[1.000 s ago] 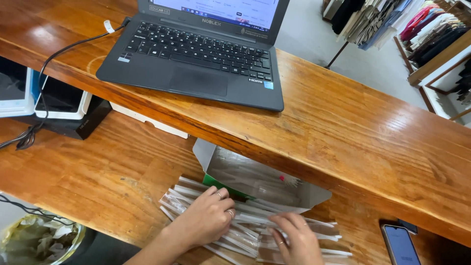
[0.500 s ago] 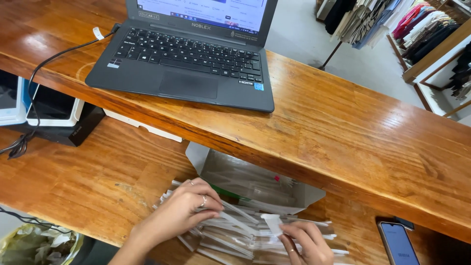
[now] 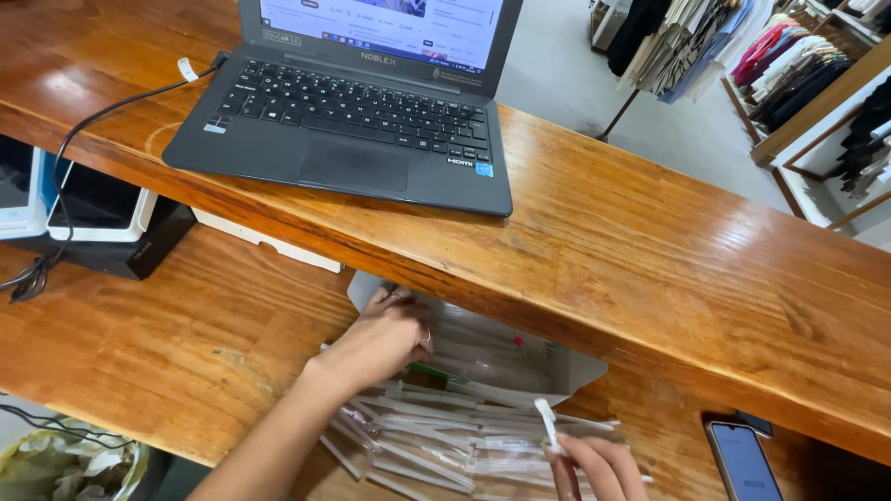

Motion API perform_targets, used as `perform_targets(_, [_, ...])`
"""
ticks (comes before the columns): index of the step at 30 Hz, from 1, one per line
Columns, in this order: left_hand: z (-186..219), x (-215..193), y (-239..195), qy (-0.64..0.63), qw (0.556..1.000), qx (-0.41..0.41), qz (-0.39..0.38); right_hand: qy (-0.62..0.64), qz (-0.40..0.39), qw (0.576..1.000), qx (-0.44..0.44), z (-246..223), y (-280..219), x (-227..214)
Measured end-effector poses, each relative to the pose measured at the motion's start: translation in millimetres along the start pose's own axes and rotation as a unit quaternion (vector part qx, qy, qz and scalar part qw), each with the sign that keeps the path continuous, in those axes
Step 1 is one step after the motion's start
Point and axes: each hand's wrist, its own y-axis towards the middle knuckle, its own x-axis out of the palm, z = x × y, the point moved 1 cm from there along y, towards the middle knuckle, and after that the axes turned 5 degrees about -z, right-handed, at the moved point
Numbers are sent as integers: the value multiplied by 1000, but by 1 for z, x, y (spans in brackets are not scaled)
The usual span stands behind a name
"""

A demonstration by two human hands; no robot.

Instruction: Sorting and arranging thin plastic tags from a box onto a wooden desk surface.

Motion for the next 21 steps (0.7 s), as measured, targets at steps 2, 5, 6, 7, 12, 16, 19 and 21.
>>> perform_targets(2, [8,-17,7,6,991,-58,-117,3,5,997,-75,-2,19,9])
perform_targets(5, [8,-16,19,44,957,-110,-264,-10,-12,982,-186,-4,41,33])
perform_targets(6, [5,-12,24,74,946,-106,-297,-26,-35,974,-222,-5,49,43])
perform_targets(7, [6,-8,16,75,946,-108,-296,-25,-34,974,-224,-1,54,54])
perform_targets(12, [30,-29,-38,75,996,-35,10,-80,-268,959,-54,20,85,106])
perform_targets(16, [43,-24,-73,-7,997,-21,71,-142,-363,920,29,25,109,112])
perform_targets(19, [42,-5,-89,-41,996,-23,74,-230,-434,864,107,33,120,114])
perform_targets(21, [37,6,-95,-38,997,-32,61,-239,-491,825,143,32,126,112])
